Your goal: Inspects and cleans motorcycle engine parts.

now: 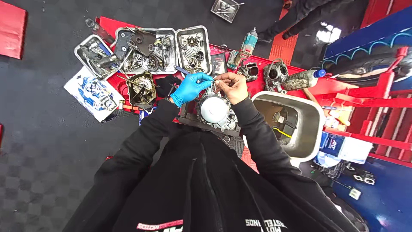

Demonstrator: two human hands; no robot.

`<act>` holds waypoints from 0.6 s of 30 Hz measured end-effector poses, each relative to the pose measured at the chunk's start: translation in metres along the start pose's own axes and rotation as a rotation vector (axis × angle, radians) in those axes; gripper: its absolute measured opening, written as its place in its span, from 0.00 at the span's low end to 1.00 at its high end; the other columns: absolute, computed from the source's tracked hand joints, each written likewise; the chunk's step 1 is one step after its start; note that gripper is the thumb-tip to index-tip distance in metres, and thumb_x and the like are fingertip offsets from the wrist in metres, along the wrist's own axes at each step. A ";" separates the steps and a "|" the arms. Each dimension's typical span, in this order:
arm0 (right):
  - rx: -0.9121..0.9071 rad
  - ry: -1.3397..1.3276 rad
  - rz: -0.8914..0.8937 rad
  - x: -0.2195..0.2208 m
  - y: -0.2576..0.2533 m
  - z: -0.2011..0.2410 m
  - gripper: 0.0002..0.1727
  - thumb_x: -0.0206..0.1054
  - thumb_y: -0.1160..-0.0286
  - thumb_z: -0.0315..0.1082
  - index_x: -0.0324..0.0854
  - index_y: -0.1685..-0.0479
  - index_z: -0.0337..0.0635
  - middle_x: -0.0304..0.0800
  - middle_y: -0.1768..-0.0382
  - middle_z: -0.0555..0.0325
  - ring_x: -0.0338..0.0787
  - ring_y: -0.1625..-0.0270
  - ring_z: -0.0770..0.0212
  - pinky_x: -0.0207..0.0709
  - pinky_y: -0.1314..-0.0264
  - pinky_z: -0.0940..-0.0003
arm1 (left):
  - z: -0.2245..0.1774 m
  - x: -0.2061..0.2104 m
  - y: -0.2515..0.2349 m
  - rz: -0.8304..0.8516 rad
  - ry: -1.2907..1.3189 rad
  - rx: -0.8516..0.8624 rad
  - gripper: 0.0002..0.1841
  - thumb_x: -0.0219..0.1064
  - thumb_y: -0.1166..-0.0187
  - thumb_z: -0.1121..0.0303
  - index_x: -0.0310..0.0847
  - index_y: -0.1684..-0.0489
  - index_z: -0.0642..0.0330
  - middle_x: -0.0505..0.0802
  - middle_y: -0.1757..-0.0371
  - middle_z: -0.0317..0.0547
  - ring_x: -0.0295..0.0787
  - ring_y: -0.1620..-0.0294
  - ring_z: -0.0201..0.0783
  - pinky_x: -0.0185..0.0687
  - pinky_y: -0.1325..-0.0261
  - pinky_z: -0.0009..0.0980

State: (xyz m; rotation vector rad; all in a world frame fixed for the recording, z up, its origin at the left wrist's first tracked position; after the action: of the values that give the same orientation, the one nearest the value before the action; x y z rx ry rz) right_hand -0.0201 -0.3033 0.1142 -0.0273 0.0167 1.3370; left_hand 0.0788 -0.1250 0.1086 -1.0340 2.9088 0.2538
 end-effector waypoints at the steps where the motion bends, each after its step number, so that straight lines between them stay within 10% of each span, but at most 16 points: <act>1: -0.006 -0.006 -0.017 0.000 0.002 -0.001 0.09 0.72 0.26 0.22 0.86 0.50 0.28 0.96 0.65 0.51 0.97 0.67 0.60 0.96 0.60 0.62 | 0.000 0.001 -0.001 0.004 -0.002 -0.001 0.08 0.67 0.15 0.68 0.89 0.48 0.60 0.94 0.55 0.39 0.85 0.72 0.26 0.81 0.72 0.22; 18: -0.075 -0.012 -0.160 -0.018 0.005 0.001 0.09 0.73 0.27 0.21 0.87 0.50 0.28 0.97 0.63 0.52 0.97 0.66 0.60 0.95 0.60 0.63 | -0.016 0.012 -0.025 0.035 -0.033 0.046 0.08 0.67 0.15 0.69 0.90 0.48 0.60 0.95 0.54 0.39 0.89 0.66 0.27 0.85 0.65 0.24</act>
State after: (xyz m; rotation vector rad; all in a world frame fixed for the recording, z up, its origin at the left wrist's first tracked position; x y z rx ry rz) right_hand -0.0295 -0.3198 0.1157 -0.0828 -0.0446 1.1771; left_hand 0.0854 -0.1541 0.1202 -0.9632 2.8914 0.2021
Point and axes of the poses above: each hand's wrist, its own y-axis away from the middle knuckle, its own x-axis out of the palm, z = x × y, the point moved 2 cm from there along -y, towards the middle knuckle
